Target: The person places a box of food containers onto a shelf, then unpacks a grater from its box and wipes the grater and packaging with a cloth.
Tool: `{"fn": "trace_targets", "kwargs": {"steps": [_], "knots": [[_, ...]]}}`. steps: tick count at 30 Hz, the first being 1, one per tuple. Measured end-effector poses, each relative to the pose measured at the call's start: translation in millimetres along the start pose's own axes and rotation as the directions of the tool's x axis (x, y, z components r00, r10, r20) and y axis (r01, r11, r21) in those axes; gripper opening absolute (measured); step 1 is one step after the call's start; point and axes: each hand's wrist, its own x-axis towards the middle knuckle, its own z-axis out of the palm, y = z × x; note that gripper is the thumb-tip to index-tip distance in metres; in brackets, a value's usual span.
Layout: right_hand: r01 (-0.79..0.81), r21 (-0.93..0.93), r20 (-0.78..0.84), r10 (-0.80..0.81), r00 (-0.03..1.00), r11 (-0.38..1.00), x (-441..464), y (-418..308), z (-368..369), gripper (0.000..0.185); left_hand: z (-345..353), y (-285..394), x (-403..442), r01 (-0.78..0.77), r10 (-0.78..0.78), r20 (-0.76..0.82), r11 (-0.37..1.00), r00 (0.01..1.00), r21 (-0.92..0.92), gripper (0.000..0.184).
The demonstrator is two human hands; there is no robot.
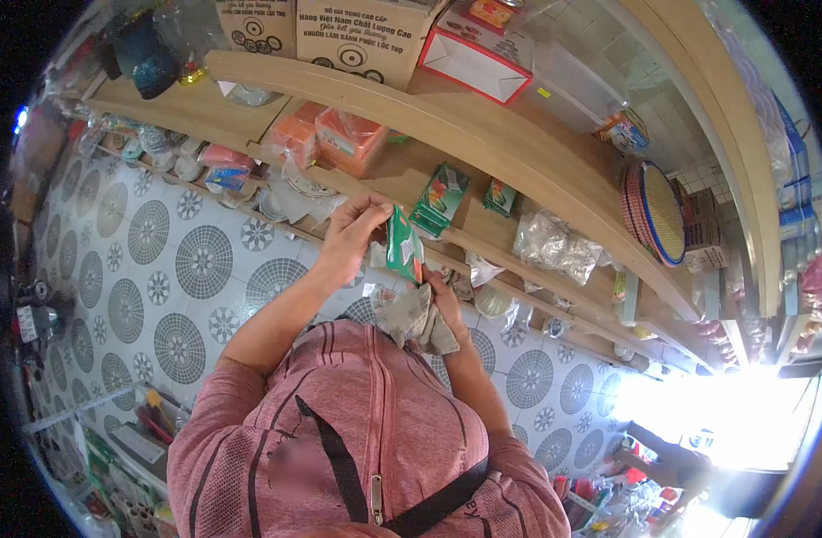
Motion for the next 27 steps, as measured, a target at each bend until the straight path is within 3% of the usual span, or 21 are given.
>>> {"fn": "trace_targets", "kwargs": {"steps": [5,8,11,15,18,21,22,23,24,26,27], "knots": [[0.018,0.062,-0.028,-0.016,0.999,0.998,-4,-4,14,0.027,8,5,2,0.068,-0.066,0.024,0.994,0.998,-0.090,0.023],[-0.033,0.092,0.106,0.023,0.994,0.995,-15,-10,25,0.027,11,15,-8,0.113,-0.101,0.182,0.992,0.978,-0.056,0.043],[-0.109,0.160,0.224,0.071,0.972,0.981,-15,-12,28,0.025,14,12,-13,0.020,-0.030,0.182,0.998,0.983,0.056,0.043],[-0.069,0.113,0.194,0.046,0.980,0.991,-14,-7,29,0.026,5,12,-13,0.135,-0.137,0.195,0.991,0.971,0.024,0.042],[-0.003,0.145,0.091,-0.010,0.996,0.989,-23,-8,39,0.029,1,3,-14,0.093,-0.095,0.022,0.993,0.995,0.077,0.029],[-0.023,0.131,0.326,-0.021,0.945,0.991,2,-9,-12,0.034,-4,-9,-10,0.091,-0.091,-0.027,0.996,0.995,0.006,0.017],[0.006,0.159,0.316,-0.057,0.947,0.987,21,-5,-44,0.034,-6,-13,-7,0.139,-0.140,-0.028,0.990,0.990,-0.018,0.018],[0.232,-0.070,0.210,-0.213,0.954,0.970,43,4,-83,0.034,-9,-15,-7,0.189,-0.190,-0.035,0.981,0.981,-0.041,0.018],[0.402,-0.319,0.136,-0.378,0.916,0.858,54,6,-104,0.034,-12,-18,-6,0.239,-0.238,0.022,0.970,0.971,-0.053,0.022],[0.405,-0.398,0.069,-0.413,0.908,0.824,-19,-34,-38,0.035,-10,-20,-7,0.288,-0.301,0.104,0.949,0.948,0.127,0.027],[0.367,-0.501,-0.012,-0.431,0.902,0.784,-40,-47,-21,0.036,-20,-32,-4,0.308,-0.374,0.185,0.901,0.909,0.307,0.034]]}}
